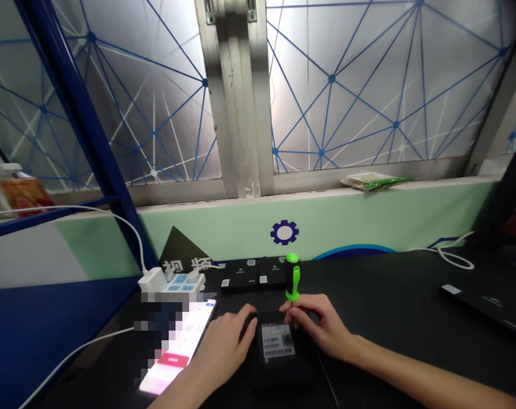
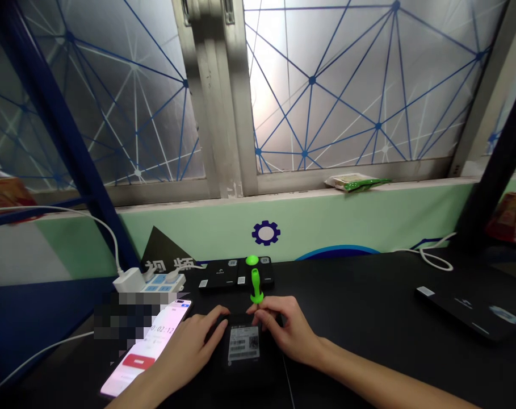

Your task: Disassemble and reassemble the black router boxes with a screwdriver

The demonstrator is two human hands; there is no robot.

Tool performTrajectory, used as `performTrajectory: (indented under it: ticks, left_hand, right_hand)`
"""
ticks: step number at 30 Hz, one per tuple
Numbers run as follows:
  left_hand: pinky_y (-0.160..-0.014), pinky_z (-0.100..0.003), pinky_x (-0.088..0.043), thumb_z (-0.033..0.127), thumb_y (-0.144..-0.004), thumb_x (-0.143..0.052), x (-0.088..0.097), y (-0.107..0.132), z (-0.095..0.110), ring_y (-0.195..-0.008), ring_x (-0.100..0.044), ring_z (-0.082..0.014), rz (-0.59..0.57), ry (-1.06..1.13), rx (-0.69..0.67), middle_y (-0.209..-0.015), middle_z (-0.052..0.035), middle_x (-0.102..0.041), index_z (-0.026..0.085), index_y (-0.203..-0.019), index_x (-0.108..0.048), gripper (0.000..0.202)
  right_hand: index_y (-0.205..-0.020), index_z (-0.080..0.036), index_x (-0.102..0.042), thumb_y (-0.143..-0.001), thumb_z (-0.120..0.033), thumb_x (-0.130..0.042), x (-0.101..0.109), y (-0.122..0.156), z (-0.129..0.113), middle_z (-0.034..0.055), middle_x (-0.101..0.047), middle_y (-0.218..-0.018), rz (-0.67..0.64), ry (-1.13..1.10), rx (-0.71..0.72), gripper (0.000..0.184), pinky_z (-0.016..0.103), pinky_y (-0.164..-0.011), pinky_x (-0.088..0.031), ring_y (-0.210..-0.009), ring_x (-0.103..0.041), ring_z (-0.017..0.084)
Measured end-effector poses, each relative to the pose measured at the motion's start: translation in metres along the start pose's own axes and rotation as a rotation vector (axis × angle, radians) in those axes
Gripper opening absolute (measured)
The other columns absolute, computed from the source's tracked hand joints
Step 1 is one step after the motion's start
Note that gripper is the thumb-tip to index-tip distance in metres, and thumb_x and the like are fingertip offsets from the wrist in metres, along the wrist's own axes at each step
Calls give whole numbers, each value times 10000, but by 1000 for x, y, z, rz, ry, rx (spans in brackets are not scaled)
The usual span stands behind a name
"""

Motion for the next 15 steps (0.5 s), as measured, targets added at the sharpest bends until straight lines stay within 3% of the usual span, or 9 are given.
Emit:
performTrajectory:
  ticks: [9, 15]
  left_hand:
    - [-736, -355, -475, 401, -1039, -315, 1, 0, 1, -843, -692, -286, -9, -18, 5, -900, -66, -709, 268, -1228, -578, 351]
    - [-742, -353, -474, 395, -1042, -307, 1, 0, 2, -851, -692, -279, -20, -24, 4, -910, -67, -709, 258, -1237, -571, 356]
  right_hand:
    - [-767, -150, -675, -957, -323, -598, -1, -3, -5, 6, -598, -632, -3, 24, -6, 268, 228, -555, -418, -562, -523, 116]
    - [-797, -157, -664, -838, -417, -749, -2, -3, 13, -13, -608, -621, 41, -147, -172, 277, 220, -529, -456, -536, -560, 113]
Point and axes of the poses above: each hand's wrist, its own y-axis away from the middle knuckle, its own x-axis out of the back of the hand, z = x × y, the point moved 6 cm from there along -y, towards the middle knuckle
